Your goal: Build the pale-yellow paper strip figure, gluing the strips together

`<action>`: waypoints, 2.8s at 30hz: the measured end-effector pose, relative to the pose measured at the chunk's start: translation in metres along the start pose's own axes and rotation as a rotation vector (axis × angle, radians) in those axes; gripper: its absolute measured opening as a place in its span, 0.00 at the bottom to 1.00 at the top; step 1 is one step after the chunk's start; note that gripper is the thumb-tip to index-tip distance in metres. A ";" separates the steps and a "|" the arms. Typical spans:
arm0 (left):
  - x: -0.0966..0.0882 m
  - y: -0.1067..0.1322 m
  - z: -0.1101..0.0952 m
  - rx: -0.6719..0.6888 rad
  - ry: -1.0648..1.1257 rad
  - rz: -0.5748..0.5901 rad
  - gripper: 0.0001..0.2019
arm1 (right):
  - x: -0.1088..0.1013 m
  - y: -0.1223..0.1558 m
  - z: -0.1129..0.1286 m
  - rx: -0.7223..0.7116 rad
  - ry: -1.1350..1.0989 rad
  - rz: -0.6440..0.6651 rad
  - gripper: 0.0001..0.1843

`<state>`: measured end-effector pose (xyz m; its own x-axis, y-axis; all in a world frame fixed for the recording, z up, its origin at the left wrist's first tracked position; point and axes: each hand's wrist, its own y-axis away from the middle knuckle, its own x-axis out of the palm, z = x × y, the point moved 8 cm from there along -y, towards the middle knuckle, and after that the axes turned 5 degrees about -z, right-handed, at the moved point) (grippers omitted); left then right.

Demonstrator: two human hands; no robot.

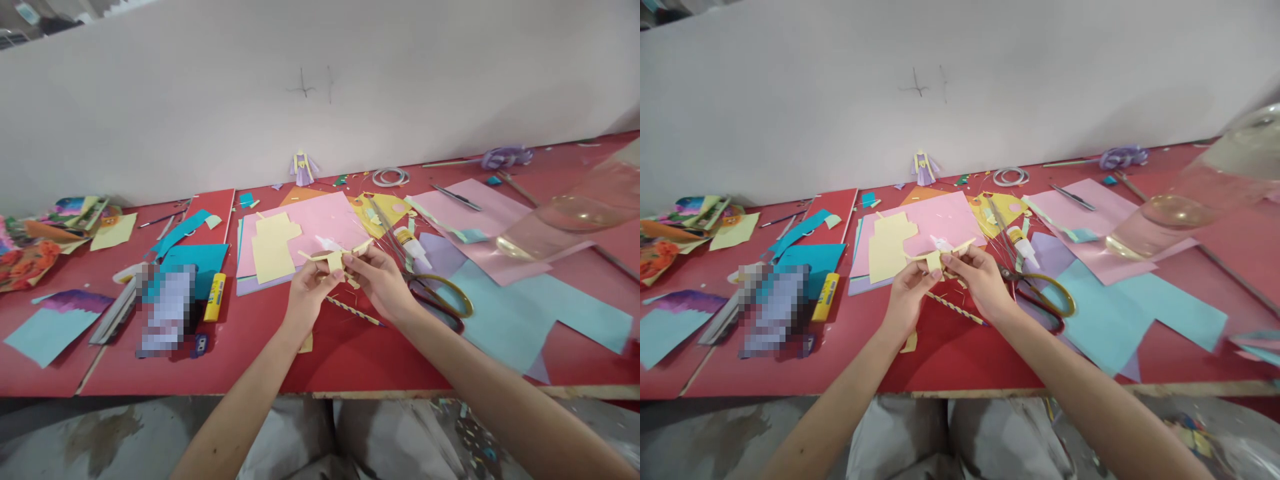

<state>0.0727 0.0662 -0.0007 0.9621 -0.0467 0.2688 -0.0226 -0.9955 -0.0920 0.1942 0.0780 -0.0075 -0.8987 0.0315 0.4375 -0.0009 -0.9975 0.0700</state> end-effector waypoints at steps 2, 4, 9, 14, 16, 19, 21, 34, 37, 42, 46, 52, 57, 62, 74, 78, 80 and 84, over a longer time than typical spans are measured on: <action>0.000 0.000 0.000 -0.001 -0.037 0.001 0.10 | -0.001 0.000 -0.001 0.001 0.000 -0.006 0.13; -0.001 0.000 -0.001 0.014 -0.071 -0.012 0.10 | -0.001 0.000 -0.002 0.007 0.000 -0.010 0.13; 0.000 0.001 -0.007 0.069 -0.172 -0.040 0.10 | -0.001 0.000 -0.004 0.027 -0.033 0.000 0.11; -0.001 0.002 -0.010 0.125 -0.223 -0.070 0.10 | 0.000 0.000 -0.007 0.060 -0.086 0.012 0.10; -0.001 0.002 -0.010 0.135 -0.229 -0.083 0.11 | 0.000 0.000 -0.008 0.067 -0.088 0.005 0.10; 0.001 0.004 -0.013 0.152 -0.228 -0.075 0.08 | -0.002 -0.001 -0.007 0.073 -0.098 -0.019 0.11; 0.005 0.006 -0.017 0.165 -0.223 -0.047 0.07 | -0.002 -0.001 -0.007 0.080 -0.112 -0.031 0.11; 0.000 0.000 -0.012 0.115 -0.211 -0.007 0.15 | 0.000 0.001 -0.004 0.083 -0.163 -0.006 0.08; -0.002 -0.003 0.001 0.014 -0.084 -0.019 0.12 | 0.000 0.000 -0.005 0.088 -0.155 -0.013 0.08; -0.002 -0.004 0.010 -0.063 0.046 -0.037 0.10 | 0.000 0.000 -0.007 0.091 -0.130 -0.014 0.09; -0.004 -0.004 0.010 -0.069 0.037 -0.064 0.10 | 0.000 0.000 -0.010 0.097 -0.152 0.020 0.08; -0.005 -0.005 0.011 -0.064 0.006 -0.079 0.12 | 0.005 0.001 -0.012 0.159 -0.184 0.085 0.07; 0.000 -0.004 0.009 -0.047 -0.037 -0.016 0.10 | 0.005 0.002 -0.015 0.216 -0.201 0.067 0.08; 0.004 -0.003 0.008 -0.009 -0.052 0.026 0.11 | 0.002 0.002 -0.019 0.244 -0.206 0.035 0.09; 0.004 -0.004 0.007 -0.009 -0.045 -0.020 0.09 | 0.004 0.005 -0.022 0.333 -0.214 0.002 0.13; -0.002 -0.004 0.005 -0.009 -0.058 -0.098 0.10 | 0.011 0.006 -0.021 0.315 -0.178 0.063 0.11; -0.004 -0.003 0.004 0.001 -0.059 -0.120 0.11 | 0.013 0.007 -0.020 0.302 -0.166 0.093 0.10; -0.007 -0.004 0.005 -0.002 -0.040 -0.143 0.11 | 0.014 0.006 -0.018 0.282 -0.173 0.145 0.09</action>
<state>0.0672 0.0707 -0.0073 0.9655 0.0994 0.2408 0.1154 -0.9919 -0.0534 0.1736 0.0709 -0.0170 -0.7932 -0.0746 0.6044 0.2638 -0.9366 0.2306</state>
